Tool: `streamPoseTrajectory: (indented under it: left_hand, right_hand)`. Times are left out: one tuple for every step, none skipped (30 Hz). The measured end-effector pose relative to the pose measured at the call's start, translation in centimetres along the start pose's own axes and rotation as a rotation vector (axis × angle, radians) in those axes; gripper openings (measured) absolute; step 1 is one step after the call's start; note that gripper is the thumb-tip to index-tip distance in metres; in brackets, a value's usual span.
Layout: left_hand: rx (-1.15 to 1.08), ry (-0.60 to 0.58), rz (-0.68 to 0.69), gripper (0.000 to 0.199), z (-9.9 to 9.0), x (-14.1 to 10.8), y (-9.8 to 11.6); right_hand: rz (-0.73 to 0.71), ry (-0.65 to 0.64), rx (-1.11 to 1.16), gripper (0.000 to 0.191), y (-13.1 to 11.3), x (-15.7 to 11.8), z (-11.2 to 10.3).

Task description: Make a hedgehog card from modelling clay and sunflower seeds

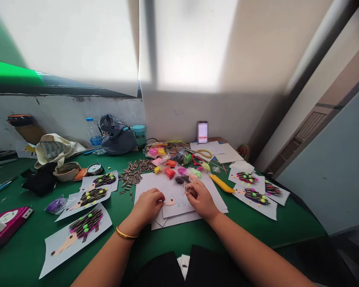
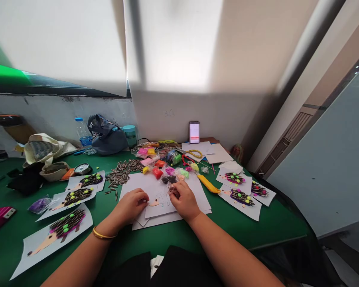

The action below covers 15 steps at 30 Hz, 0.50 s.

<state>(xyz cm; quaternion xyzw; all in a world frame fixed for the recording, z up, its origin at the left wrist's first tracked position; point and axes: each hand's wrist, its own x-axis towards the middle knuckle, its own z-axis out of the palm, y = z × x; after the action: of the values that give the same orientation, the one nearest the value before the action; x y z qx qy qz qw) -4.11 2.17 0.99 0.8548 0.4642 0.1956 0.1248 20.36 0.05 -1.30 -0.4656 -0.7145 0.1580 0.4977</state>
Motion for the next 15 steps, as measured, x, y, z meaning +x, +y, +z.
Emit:
streamPoseTrajectory:
  left_hand:
    - [0.004, -0.006, 0.0, 0.018, 0.06, 0.01, -0.04]
    - [0.004, -0.009, 0.003, 0.019, 0.12, 0.02, -0.07]
    - [0.003, -0.009, 0.008, 0.019, 0.18, 0.03, -0.11]
    - [0.002, -0.012, 0.012, 0.02, 0.24, 0.04, -0.14]
    - [0.002, -0.016, 0.015, 0.021, 0.28, 0.06, -0.17]
    - [0.004, -0.02, 0.019, 0.021, 0.32, 0.07, -0.2]
    - [0.007, -0.024, 0.021, 0.021, 0.35, 0.07, -0.24]
    - [0.01, -0.028, 0.023, 0.022, 0.38, 0.07, -0.28]
    - [0.012, -0.031, 0.025, 0.022, 0.4, 0.07, -0.31]
    - [0.014, -0.033, 0.028, 0.022, 0.42, 0.06, -0.35]
    - [0.014, -0.032, 0.031, 0.022, 0.43, 0.05, -0.39]
    - [0.011, -0.031, 0.035, 0.021, 0.44, 0.04, -0.42]
    - [0.006, -0.029, 0.04, 0.021, 0.44, 0.02, -0.44]
    - [-0.002, -0.026, 0.045, 0.021, 0.44, 0.0, -0.44]
    - [-0.009, -0.022, 0.046, 0.022, 0.41, -0.01, -0.42]
  right_hand:
    - [0.0, -0.003, 0.001, 0.013, 0.0, 0.01, -0.01]
    - [0.001, -0.003, 0.001, 0.012, 0.0, 0.02, -0.01]
    - [0.002, -0.003, 0.002, 0.012, 0.0, 0.03, -0.01]
    - [0.003, -0.004, 0.001, 0.012, 0.0, 0.05, -0.02]
    - [0.004, -0.004, 0.001, 0.012, 0.01, 0.06, -0.01]
    - [0.007, -0.004, 0.001, 0.012, 0.02, 0.07, -0.01]
    - [0.009, -0.004, 0.0, 0.012, 0.04, 0.08, 0.0]
    - [0.01, -0.004, -0.001, 0.013, 0.07, 0.08, 0.01]
    - [0.009, -0.004, -0.003, 0.013, 0.1, 0.08, 0.02]
    - [0.007, -0.002, -0.004, 0.013, 0.13, 0.08, 0.04]
    - [0.004, -0.001, -0.006, 0.013, 0.16, 0.07, 0.05]
    - [0.001, 0.0, -0.009, 0.013, 0.18, 0.06, 0.06]
    - [0.0, 0.001, -0.012, 0.013, 0.21, 0.05, 0.07]
    - [0.001, 0.001, -0.014, 0.013, 0.24, 0.03, 0.08]
    - [0.003, 0.0, -0.015, 0.014, 0.28, 0.02, 0.09]
